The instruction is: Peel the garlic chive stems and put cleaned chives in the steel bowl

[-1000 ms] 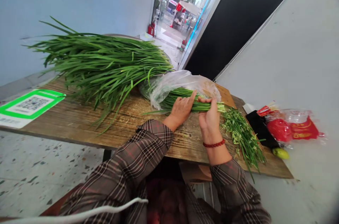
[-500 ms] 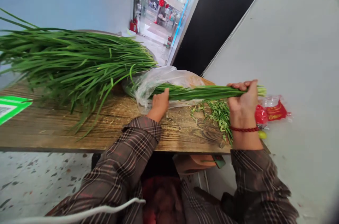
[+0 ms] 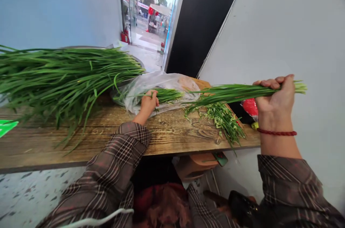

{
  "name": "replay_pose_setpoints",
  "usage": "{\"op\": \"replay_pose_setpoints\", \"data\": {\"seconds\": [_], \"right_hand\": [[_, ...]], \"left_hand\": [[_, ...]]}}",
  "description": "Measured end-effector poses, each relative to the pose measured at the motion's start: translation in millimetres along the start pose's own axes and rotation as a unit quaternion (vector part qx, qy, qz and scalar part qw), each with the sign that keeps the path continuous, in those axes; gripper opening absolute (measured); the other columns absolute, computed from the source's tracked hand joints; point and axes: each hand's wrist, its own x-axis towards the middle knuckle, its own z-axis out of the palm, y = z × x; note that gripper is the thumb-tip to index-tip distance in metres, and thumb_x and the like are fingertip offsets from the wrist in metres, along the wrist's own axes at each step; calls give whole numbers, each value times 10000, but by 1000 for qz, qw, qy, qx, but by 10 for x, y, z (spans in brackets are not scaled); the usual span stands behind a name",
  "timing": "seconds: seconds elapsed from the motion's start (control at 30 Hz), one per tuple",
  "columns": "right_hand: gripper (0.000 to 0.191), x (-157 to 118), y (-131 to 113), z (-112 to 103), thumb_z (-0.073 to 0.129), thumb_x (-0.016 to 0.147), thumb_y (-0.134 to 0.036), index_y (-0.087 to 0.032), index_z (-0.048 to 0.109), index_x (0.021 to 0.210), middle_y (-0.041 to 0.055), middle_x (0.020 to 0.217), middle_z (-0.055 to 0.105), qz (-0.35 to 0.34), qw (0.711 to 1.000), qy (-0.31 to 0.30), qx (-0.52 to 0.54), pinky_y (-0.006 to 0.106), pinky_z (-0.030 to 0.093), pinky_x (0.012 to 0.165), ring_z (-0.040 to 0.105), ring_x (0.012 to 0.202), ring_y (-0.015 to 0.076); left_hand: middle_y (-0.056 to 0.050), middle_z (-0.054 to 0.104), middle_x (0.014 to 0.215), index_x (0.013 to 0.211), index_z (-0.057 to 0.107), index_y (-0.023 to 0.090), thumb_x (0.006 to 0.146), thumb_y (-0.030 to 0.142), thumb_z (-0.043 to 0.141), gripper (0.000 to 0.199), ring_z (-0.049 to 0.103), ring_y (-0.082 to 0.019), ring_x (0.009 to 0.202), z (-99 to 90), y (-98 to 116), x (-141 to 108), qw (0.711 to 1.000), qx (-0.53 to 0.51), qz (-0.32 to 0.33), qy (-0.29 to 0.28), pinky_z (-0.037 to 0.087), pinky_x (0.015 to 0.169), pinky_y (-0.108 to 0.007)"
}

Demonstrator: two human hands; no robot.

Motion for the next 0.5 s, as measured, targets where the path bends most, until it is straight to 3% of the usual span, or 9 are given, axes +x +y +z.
{"op": "replay_pose_setpoints", "data": {"seconds": [0.07,0.2,0.33,0.5], "right_hand": [[419,-145,43,90,565,895,-473,-228,466,570,-96,476,290,36,999,-12,-17,258,500,581,413,431,51],[358,-491,344,365,654,840,-479,-206,511,657,-125,458,313,144,982,-112,-52,234,506,583,397,425,40],[334,-781,714,547,808,699,-424,-186,585,770,-130,456,370,188,954,-219,-79,218,480,526,427,440,48],[388,-909,954,539,846,621,-424,-183,569,745,-121,458,401,216,945,-236,-65,219,472,506,445,444,53]], "left_hand": [[-18,602,645,989,639,153,916,286,400,284,583,-176,654,42,219,-54,997,24,66,-17,464,695,-279],[-48,643,749,834,647,151,911,281,428,266,587,-186,772,102,702,-146,974,84,196,-71,446,769,-289],[-50,642,761,875,643,140,914,306,454,255,574,-192,748,86,1061,-244,949,148,246,-126,436,752,-303],[-51,669,804,930,656,136,890,283,490,225,589,-198,788,20,1359,-299,955,139,230,-129,454,781,-313]]}}
